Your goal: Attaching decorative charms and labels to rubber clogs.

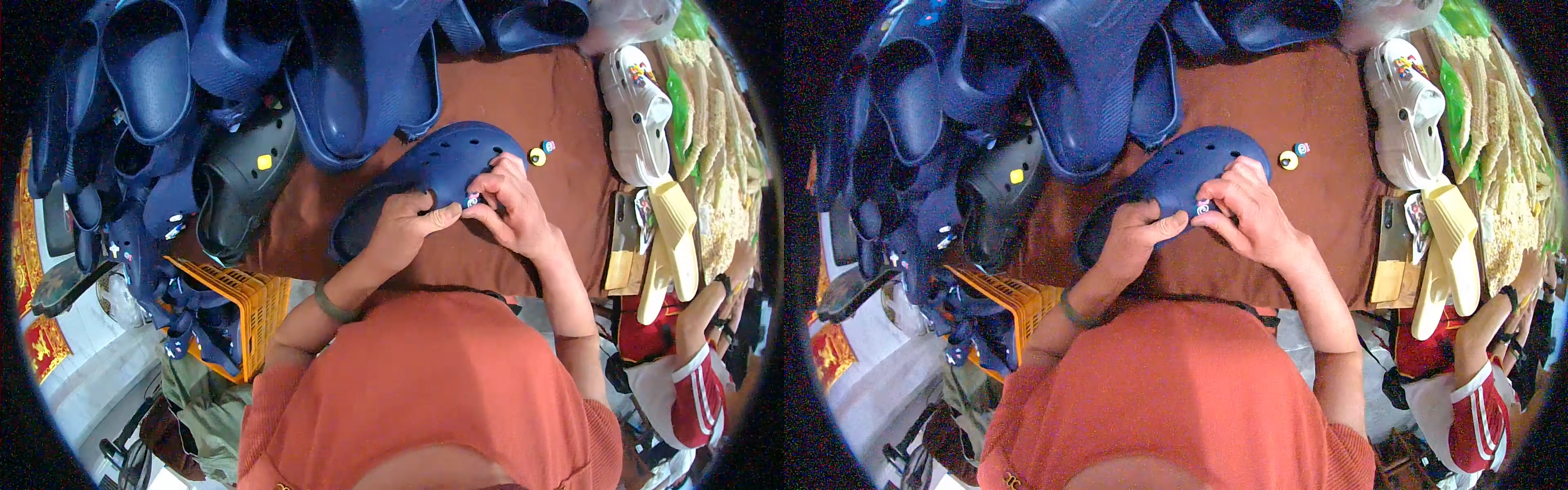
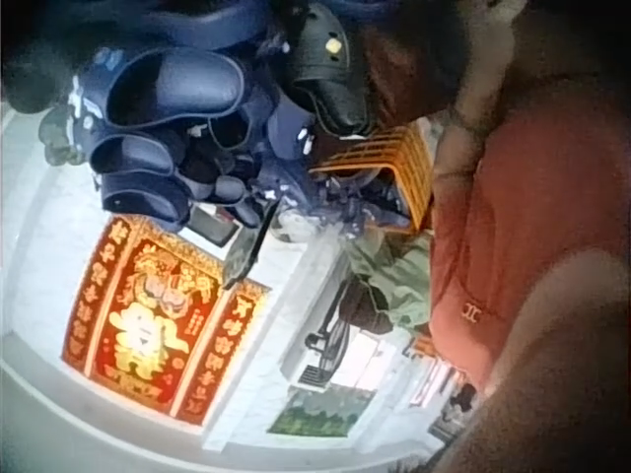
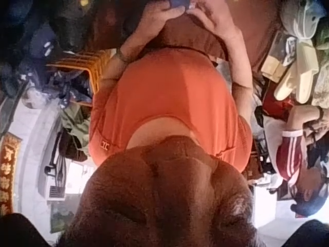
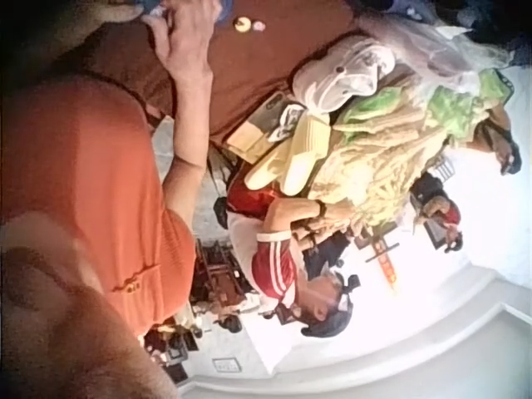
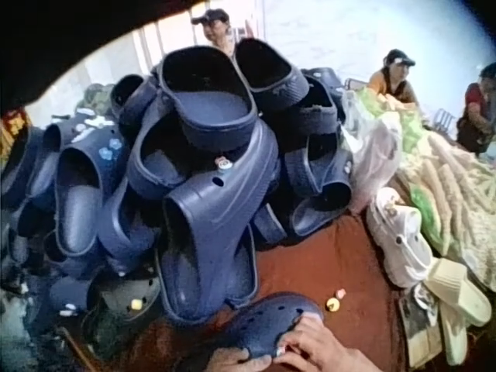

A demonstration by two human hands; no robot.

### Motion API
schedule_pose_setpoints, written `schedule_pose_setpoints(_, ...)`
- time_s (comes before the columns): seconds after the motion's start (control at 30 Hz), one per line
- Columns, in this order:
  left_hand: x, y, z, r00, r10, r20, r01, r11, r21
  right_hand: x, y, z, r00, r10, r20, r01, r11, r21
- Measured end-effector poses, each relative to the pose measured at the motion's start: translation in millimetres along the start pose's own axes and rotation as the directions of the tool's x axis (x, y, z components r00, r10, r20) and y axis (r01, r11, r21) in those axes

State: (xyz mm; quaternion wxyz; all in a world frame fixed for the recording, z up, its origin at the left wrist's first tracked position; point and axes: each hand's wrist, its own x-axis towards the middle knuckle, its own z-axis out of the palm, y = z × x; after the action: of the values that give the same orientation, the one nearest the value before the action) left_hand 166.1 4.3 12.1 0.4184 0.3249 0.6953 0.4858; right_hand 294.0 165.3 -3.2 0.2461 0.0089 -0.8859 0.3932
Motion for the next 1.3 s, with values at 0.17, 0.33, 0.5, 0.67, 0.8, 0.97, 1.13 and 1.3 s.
schedule_pose_setpoints(0.17, 7.5, -13.3, 6.5, 0.999, -0.013, -0.044, 0.006, 0.987, -0.158, 2.2, 8.9, -2.9, 0.998, -0.039, 0.043, 0.036, 0.998, 0.059)
schedule_pose_setpoints(0.33, 10.5, -1.0, -8.9, 0.988, -0.126, 0.088, 0.123, 0.992, 0.032, -11.1, 15.8, -9.2, 0.992, -0.127, -0.015, 0.126, 0.949, 0.289)
schedule_pose_setpoints(0.5, 7.6, -6.7, 8.7, 0.997, -0.017, 0.077, 0.036, 0.964, -0.263, -16.6, 26.7, -35.5, 0.838, 0.426, -0.341, -0.249, 0.855, 0.456)
schedule_pose_setpoints(0.67, 9.5, -12.7, 12.5, 0.948, 0.274, 0.162, -0.290, 0.953, 0.085, -11.6, 54.5, -65.8, 0.729, 0.636, -0.251, -0.631, 0.767, 0.111)
schedule_pose_setpoints(0.8, 5.4, -0.4, 4.8, 0.961, -0.183, 0.207, 0.162, 0.980, 0.117, -18.1, 79.5, -61.9, 0.844, 0.505, -0.179, -0.509, 0.860, 0.026)
schedule_pose_setpoints(0.97, -25.3, 9.4, -5.0, 0.980, -0.095, 0.176, 0.103, 0.994, -0.038, -25.1, 60.8, -77.2, 0.862, 0.430, -0.269, -0.487, 0.849, -0.204)
schedule_pose_setpoints(1.13, -17.9, 14.3, -1.6, 0.978, -0.106, 0.183, 0.122, 0.989, -0.081, -23.5, 33.9, -68.1, 0.889, 0.458, -0.028, -0.375, 0.690, -0.619)
schedule_pose_setpoints(1.3, -15.7, 12.4, -0.7, 0.986, -0.043, 0.164, 0.067, 0.987, -0.146, -27.2, 22.1, -43.0, 0.874, 0.456, -0.169, -0.462, 0.670, -0.581)
